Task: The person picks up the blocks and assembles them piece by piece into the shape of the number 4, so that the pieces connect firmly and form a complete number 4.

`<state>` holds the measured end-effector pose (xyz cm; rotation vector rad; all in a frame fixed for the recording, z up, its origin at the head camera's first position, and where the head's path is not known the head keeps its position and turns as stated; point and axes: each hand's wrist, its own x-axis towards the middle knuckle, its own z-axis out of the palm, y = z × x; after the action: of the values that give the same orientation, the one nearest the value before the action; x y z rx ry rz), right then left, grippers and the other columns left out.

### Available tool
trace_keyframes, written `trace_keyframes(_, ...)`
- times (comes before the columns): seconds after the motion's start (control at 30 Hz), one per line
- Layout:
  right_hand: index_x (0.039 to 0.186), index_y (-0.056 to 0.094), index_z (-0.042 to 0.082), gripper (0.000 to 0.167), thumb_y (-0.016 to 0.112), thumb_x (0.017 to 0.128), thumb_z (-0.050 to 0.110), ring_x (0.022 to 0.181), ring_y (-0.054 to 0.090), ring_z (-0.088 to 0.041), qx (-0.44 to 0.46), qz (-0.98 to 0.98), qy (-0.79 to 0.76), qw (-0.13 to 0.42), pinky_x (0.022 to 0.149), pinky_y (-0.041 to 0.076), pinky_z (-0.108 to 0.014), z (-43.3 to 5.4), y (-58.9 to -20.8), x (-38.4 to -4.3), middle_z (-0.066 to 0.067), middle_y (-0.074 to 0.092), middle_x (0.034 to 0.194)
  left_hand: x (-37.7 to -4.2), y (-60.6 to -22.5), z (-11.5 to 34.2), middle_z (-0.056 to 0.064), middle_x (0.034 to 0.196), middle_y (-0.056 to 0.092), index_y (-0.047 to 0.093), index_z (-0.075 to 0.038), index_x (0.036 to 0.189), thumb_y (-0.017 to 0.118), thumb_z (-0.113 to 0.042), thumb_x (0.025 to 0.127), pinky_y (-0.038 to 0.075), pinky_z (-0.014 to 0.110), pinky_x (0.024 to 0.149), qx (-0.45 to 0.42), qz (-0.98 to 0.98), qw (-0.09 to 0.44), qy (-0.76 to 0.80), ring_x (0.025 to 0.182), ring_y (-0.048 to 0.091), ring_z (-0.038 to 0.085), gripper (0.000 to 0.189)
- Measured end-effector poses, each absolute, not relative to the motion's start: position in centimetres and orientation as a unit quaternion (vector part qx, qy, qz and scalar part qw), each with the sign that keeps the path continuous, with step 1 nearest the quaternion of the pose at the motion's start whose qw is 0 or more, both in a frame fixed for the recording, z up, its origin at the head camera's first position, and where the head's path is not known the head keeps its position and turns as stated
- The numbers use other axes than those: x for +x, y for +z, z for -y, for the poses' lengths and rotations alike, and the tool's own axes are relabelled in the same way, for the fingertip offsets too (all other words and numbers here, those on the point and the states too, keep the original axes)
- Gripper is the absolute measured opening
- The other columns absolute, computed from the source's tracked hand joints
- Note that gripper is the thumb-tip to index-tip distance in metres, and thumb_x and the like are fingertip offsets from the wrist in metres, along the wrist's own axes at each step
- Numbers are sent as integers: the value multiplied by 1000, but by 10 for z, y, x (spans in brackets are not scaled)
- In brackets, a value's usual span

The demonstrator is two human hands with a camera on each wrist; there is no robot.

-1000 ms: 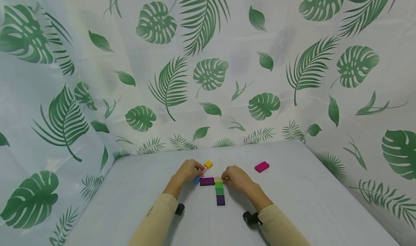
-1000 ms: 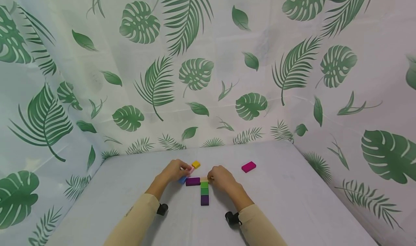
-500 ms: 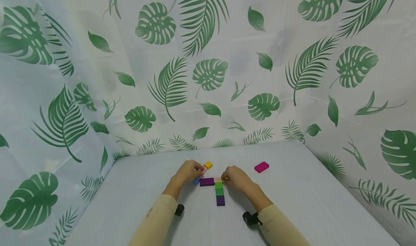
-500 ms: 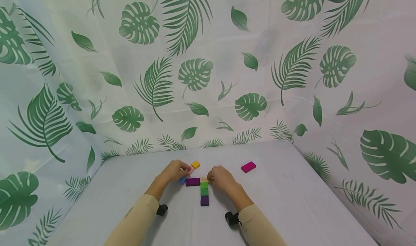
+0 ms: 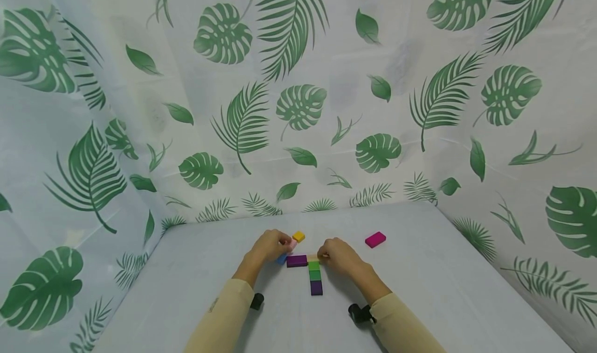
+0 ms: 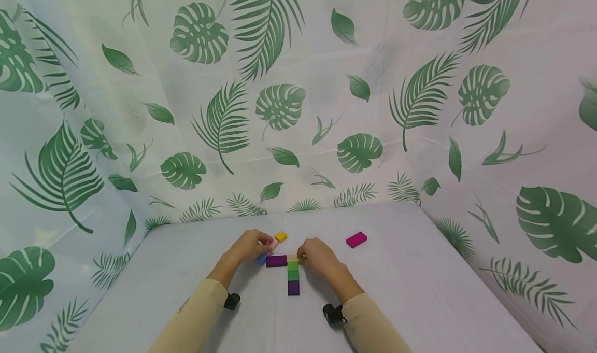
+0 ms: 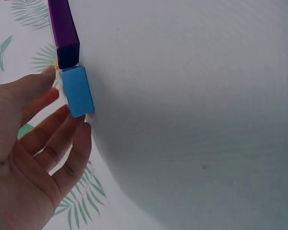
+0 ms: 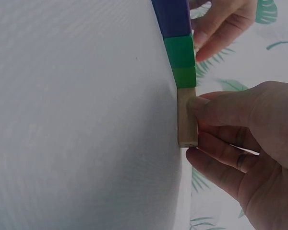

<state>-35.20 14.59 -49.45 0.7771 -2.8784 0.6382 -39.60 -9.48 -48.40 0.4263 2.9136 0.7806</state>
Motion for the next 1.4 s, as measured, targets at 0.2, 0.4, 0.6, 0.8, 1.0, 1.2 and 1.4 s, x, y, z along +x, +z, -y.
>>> trace_keyframes(0.2,88,81,8,12,74,92,-1,88,67,-19,250,943,214,46,86,57,-44,-146,-495,-353,-2,77,91,-400,-485,96,8,126,72,74,-15,128,69,-32,101,54,49,100,134,-958,19,254,109,65,25,33)
trace_keyframes(0.4,91,82,7,12,73,93,0,90,68,-20,248,943,216,39,88,57,-45,-146,-494,-354,-3,78,93,-402,-486,95,7,128,72,75,-13,128,69,-31,101,55,48,98,147,-956,6,253,110,67,25,33)
trace_keyframes(0.6,90,82,8,15,72,93,-2,86,68,-16,273,938,210,47,84,59,-41,-148,-493,-355,-1,78,91,-401,-486,94,8,126,73,76,-13,127,69,-32,101,56,47,93,155,-955,-2,251,107,67,25,33)
trace_keyframes(0.8,84,79,8,19,70,91,-7,80,63,-13,304,930,200,59,79,58,-39,-151,-491,-355,0,77,86,-402,-487,92,7,125,73,76,-14,126,69,-33,101,56,46,93,148,-956,1,251,106,66,24,32)
trace_keyframes(1.0,91,81,5,17,70,91,-7,88,70,-20,308,929,196,63,85,59,-43,-152,-491,-354,-4,78,92,-404,-488,90,6,125,72,76,-14,126,69,-34,101,56,46,94,147,-955,10,258,103,65,22,33)
trace_keyframes(1.2,94,82,5,17,70,91,-8,94,71,-22,310,928,197,61,88,59,-44,-154,-492,-353,-5,78,96,-404,-487,87,7,127,72,76,-13,125,69,-32,101,55,48,96,150,-953,7,263,104,65,23,31)
trace_keyframes(1.4,93,82,5,18,70,91,-9,92,71,-21,320,925,192,68,87,59,-44,-155,-492,-353,-5,78,95,-406,-488,85,6,127,72,76,-12,124,69,-30,101,54,48,99,147,-954,5,262,106,65,23,30)
